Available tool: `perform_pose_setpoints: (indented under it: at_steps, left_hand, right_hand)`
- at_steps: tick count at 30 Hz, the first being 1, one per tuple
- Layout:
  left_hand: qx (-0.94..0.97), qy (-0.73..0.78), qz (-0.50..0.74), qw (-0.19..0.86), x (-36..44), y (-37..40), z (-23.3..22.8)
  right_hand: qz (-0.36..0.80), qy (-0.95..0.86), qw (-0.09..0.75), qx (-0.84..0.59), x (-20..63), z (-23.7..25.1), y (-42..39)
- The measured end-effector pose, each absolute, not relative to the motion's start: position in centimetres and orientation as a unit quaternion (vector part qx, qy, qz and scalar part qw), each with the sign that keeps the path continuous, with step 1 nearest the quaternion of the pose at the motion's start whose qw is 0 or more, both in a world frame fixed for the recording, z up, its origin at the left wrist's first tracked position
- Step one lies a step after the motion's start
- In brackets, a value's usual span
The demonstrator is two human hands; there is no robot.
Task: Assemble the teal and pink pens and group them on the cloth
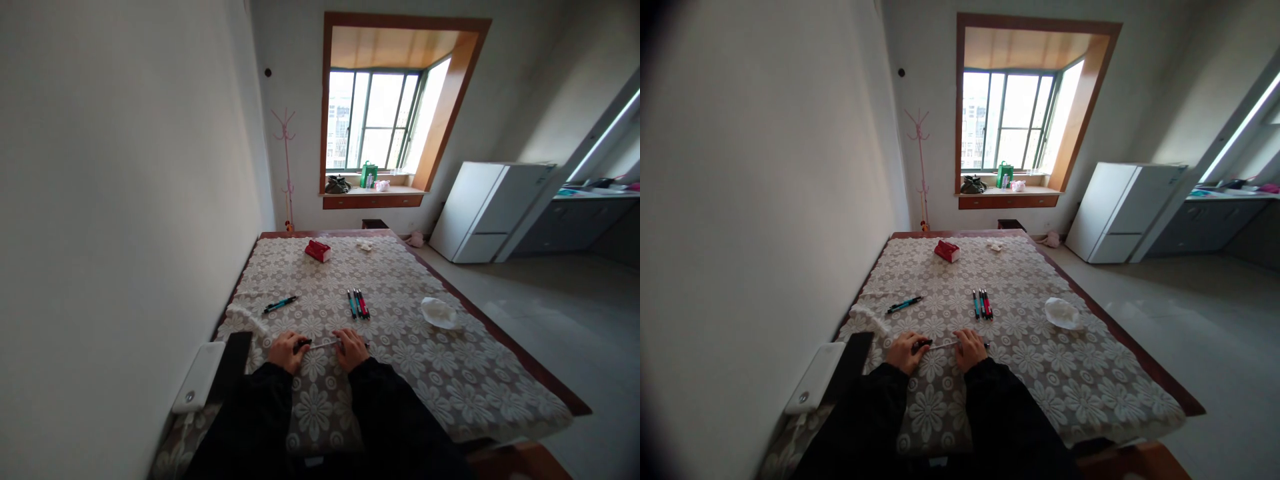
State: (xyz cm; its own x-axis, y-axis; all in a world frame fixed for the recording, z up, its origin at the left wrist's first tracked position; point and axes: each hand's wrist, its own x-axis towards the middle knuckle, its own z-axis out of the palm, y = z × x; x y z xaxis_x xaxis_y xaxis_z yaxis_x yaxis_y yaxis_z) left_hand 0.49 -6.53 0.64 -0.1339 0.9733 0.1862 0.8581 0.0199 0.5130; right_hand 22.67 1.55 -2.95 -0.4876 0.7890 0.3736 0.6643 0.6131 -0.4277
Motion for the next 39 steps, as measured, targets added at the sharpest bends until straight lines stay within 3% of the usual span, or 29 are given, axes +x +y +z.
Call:
perform_pose_setpoints:
  at_steps: [7, 20, 34, 39]
  left_hand:
    - [0.649, 0.705, 0.261, 0.115, 0.6, -6.6, 0.9]
    - [0.652, 0.700, 0.269, 0.111, 0.5, -6.6, 0.8]
    - [0.638, 0.703, 0.291, 0.120, 0.3, -6.4, 0.6]
    - [0.647, 0.698, 0.279, 0.130, 0.3, -6.5, 1.0]
  right_hand:
    - [0.066, -0.817, 0.276, -0.501, 25.0, -3.0, 1.5]
    - [0.049, -0.897, 0.289, -0.332, 22.5, -1.9, 1.2]
    - [0.071, -0.815, 0.297, -0.493, 23.0, -1.9, 1.8]
    - [0.064, -0.866, 0.310, -0.386, 22.8, -1.7, 1.4]
